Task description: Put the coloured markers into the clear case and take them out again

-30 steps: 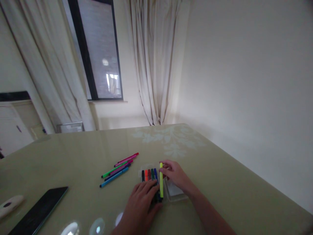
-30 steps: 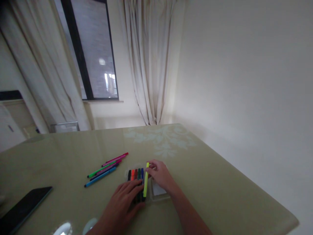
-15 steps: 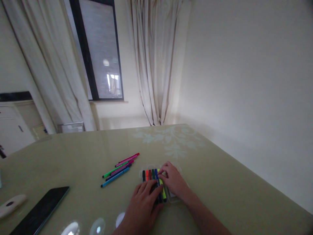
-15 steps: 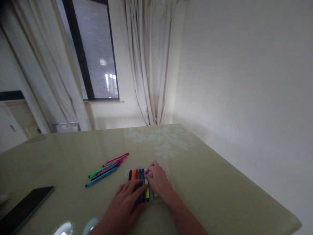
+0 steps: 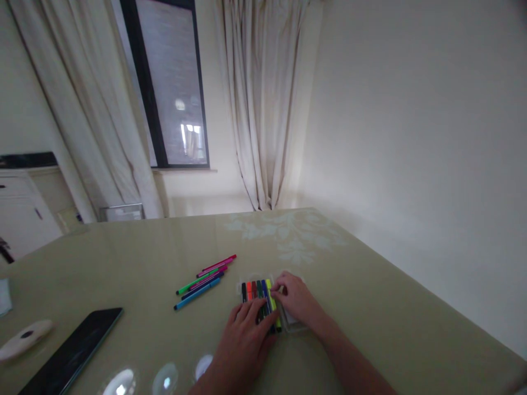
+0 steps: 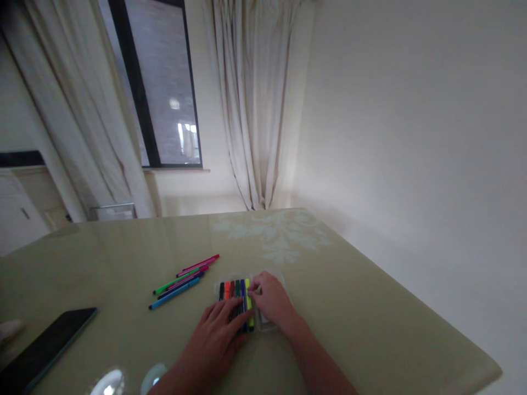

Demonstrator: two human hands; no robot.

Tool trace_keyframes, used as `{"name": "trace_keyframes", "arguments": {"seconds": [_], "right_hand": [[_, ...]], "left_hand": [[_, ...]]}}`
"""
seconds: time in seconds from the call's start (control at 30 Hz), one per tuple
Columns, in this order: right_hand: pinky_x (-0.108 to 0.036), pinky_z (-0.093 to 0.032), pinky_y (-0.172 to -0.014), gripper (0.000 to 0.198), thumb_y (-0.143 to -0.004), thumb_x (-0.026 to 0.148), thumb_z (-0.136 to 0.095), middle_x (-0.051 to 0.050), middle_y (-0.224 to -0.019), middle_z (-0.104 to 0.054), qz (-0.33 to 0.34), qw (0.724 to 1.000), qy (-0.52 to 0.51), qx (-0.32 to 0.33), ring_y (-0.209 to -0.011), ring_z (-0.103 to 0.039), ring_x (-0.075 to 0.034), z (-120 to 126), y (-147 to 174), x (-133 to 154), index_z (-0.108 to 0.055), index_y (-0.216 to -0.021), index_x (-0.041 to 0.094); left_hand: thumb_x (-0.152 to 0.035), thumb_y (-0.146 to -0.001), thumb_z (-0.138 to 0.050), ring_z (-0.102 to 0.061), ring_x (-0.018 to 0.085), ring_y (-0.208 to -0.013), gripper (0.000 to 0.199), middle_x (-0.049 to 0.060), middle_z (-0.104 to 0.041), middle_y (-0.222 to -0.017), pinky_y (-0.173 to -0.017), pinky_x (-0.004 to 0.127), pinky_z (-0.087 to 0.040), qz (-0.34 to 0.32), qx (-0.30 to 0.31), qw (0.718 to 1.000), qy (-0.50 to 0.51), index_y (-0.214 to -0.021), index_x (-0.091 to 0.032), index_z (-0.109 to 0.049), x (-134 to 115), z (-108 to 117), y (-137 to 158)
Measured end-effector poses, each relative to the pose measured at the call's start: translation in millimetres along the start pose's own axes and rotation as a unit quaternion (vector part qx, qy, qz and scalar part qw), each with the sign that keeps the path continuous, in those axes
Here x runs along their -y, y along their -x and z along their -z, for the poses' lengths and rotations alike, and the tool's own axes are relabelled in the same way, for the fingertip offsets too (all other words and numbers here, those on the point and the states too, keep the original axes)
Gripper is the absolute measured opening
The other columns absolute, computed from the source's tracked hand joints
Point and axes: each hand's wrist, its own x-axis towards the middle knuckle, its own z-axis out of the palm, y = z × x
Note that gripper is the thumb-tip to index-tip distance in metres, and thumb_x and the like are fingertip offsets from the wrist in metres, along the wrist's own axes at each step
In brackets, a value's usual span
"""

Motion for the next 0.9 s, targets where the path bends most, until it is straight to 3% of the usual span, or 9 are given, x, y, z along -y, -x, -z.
{"name": "trace_keyframes", "arguments": {"seconds": [0.13,0.2,0.27,0.33,0.4,0.7,0.8,0.9], "right_hand": [[-0.028,-0.044,-0.076,0.007,-0.083,0.014,-0.068,-0.004,-0.087,-0.067,0.016,1.000,0.010,0.001,-0.081,-0.062,-0.018,0.6,1.2,-0.4,-0.074,-0.082,0.018],[-0.027,-0.044,-0.075,0.008,-0.083,0.013,-0.066,-0.004,-0.087,-0.067,0.023,1.000,0.004,0.005,-0.079,-0.061,-0.017,1.4,1.6,0.8,-0.073,-0.082,0.017],[-0.026,-0.043,-0.074,0.009,-0.084,0.012,-0.064,-0.004,-0.087,-0.066,0.028,1.000,-0.005,0.011,-0.078,-0.061,-0.016,2.1,1.7,2.0,-0.072,-0.083,0.017],[-0.026,-0.043,-0.074,0.010,-0.085,0.011,-0.063,-0.004,-0.087,-0.066,0.033,0.999,-0.007,0.014,-0.078,-0.061,-0.016,2.4,1.6,2.7,-0.072,-0.083,0.017],[-0.027,-0.044,-0.075,0.011,-0.086,0.011,-0.063,-0.005,-0.088,-0.066,0.034,0.999,-0.002,0.011,-0.079,-0.061,-0.017,1.8,1.4,2.9,-0.072,-0.084,0.017],[-0.026,-0.045,-0.077,0.015,-0.092,0.015,-0.062,-0.007,-0.093,-0.068,0.047,0.998,-0.024,0.029,-0.083,-0.063,-0.017,-5.2,3.1,12.5,-0.077,-0.093,0.016],[-0.027,-0.045,-0.076,0.018,-0.094,0.018,-0.062,-0.007,-0.092,-0.068,0.049,0.998,-0.024,0.040,-0.083,-0.064,-0.017,-5.1,3.8,17.2,-0.080,-0.094,0.016],[-0.028,-0.045,-0.076,0.019,-0.094,0.023,-0.062,-0.007,-0.092,-0.068,0.048,0.997,-0.044,0.030,-0.082,-0.063,-0.018,-6.2,4.0,20.2,-0.080,-0.091,0.016]], "left_hand": [[-0.037,-0.100,-0.054,-0.061,0.025,-0.121,0.037,0.005,-0.066,-0.135,-0.104,0.040,-0.046,0.023,-0.028,0.999,0.039,-0.136,-0.034,-0.061,13.6,14.5,-3.8],[-0.030,-0.104,-0.045,-0.065,0.025,-0.109,0.032,0.009,-0.071,-0.122,-0.098,0.040,-0.048,0.110,-0.051,0.993,0.002,-0.124,-0.026,-0.069,29.4,27.1,-4.5],[-0.021,-0.102,-0.040,-0.063,0.030,-0.112,0.034,0.014,-0.070,-0.121,-0.098,0.045,-0.047,0.213,-0.062,0.970,-0.097,-0.117,-0.018,-0.071,48.1,40.4,-2.1],[-0.017,-0.100,-0.041,-0.061,0.034,-0.114,0.034,0.017,-0.068,-0.122,-0.097,0.049,-0.045,0.293,-0.041,0.938,-0.182,-0.120,-0.013,-0.068,64.4,51.1,2.9],[-0.018,-0.100,-0.042,-0.061,0.035,-0.114,0.033,0.017,-0.068,-0.121,-0.094,0.048,-0.046,0.330,-0.009,0.919,-0.216,-0.120,-0.010,-0.066,74.7,56.6,8.0],[-0.021,-0.100,-0.041,-0.060,0.032,-0.114,0.027,0.014,-0.067,-0.119,-0.092,0.043,-0.045,0.317,0.032,0.932,-0.174,-0.112,-0.016,-0.065,77.9,51.0,10.0],[-0.019,-0.100,-0.037,-0.062,0.033,-0.110,0.028,0.015,-0.069,-0.112,-0.092,0.046,-0.045,0.325,-0.024,0.935,-0.140,-0.110,-0.015,-0.063,83.2,52.0,8.2],[-0.032,-0.102,-0.037,-0.066,0.027,-0.093,0.027,0.010,-0.070,-0.101,-0.083,0.039,-0.050,0.317,-0.129,0.938,0.054,-0.104,-0.019,-0.060,76.8,50.7,0.4]]}}
